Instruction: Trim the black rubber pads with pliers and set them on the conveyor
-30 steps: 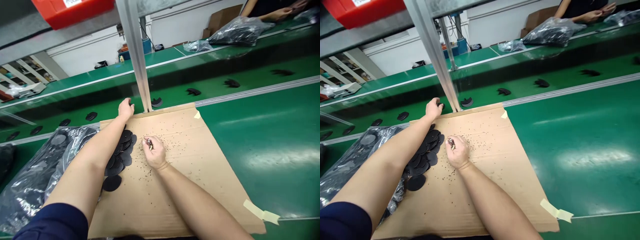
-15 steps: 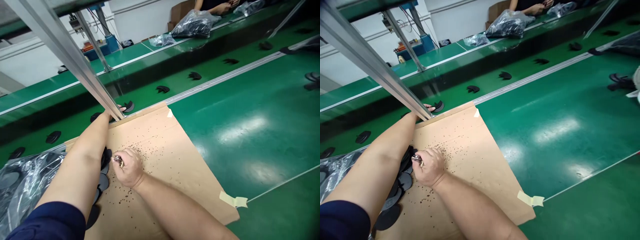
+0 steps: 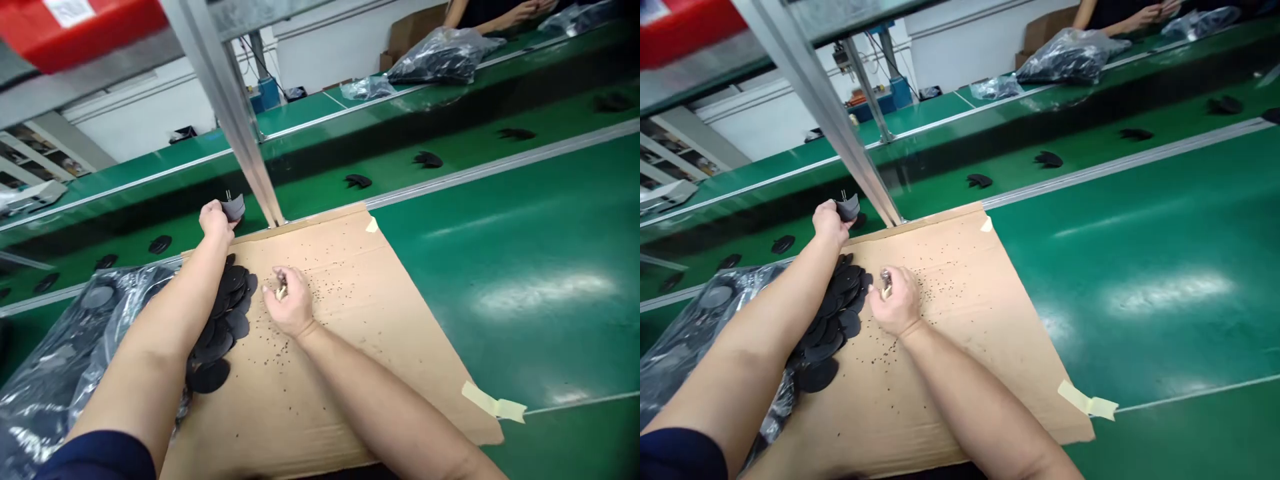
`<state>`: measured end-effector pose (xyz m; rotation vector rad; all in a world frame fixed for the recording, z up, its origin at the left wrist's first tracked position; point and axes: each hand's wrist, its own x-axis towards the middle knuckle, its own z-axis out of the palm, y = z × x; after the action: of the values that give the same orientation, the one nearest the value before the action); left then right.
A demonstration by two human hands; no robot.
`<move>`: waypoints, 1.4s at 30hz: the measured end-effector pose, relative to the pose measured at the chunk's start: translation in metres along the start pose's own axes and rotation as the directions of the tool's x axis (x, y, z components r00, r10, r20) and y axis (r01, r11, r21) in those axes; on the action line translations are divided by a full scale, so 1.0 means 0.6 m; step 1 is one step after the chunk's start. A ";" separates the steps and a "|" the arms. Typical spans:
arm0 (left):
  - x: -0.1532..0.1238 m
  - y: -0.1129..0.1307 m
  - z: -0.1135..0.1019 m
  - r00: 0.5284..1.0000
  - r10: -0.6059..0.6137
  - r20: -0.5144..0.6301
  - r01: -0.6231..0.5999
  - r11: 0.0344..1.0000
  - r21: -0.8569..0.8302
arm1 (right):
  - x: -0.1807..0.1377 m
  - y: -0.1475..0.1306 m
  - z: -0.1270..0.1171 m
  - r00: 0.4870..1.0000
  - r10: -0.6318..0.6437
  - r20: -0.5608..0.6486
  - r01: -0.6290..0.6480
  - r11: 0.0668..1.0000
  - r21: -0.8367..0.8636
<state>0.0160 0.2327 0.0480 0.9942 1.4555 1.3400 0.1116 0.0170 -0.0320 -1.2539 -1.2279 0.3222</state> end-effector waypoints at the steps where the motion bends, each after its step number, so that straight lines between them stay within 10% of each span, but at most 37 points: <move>1: -0.020 0.006 -0.020 0.996 -0.045 -0.074 0.037 0.993 -0.110 | 0.001 0.002 -0.001 1.000 0.008 -0.021 -0.008 1.000 0.021; 6: -0.137 -0.003 -0.123 0.948 -0.296 0.115 0.318 0.881 -0.351 | 0.011 0.018 0.001 0.994 0.076 -0.078 -0.074 0.997 0.024; 12: -0.252 -0.076 -0.203 0.943 -0.147 0.298 0.287 0.811 -0.509 | 0.006 0.021 -0.008 0.994 0.064 0.086 -0.063 0.998 -0.014; 24: -0.293 -0.124 -0.208 0.920 -0.148 0.363 0.324 0.810 -0.490 | -0.018 -0.023 -0.031 0.835 -0.330 0.440 0.425 0.895 -0.134; 42: -0.294 -0.125 -0.210 0.907 -0.160 0.389 0.351 0.799 -0.488 | -0.017 -0.018 -0.032 0.789 -0.365 0.495 0.519 0.826 -0.218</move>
<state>-0.0553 0.0220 -0.0089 0.5713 0.8334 1.2127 0.1192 -0.0049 -0.0247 -1.1600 -1.9997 0.0236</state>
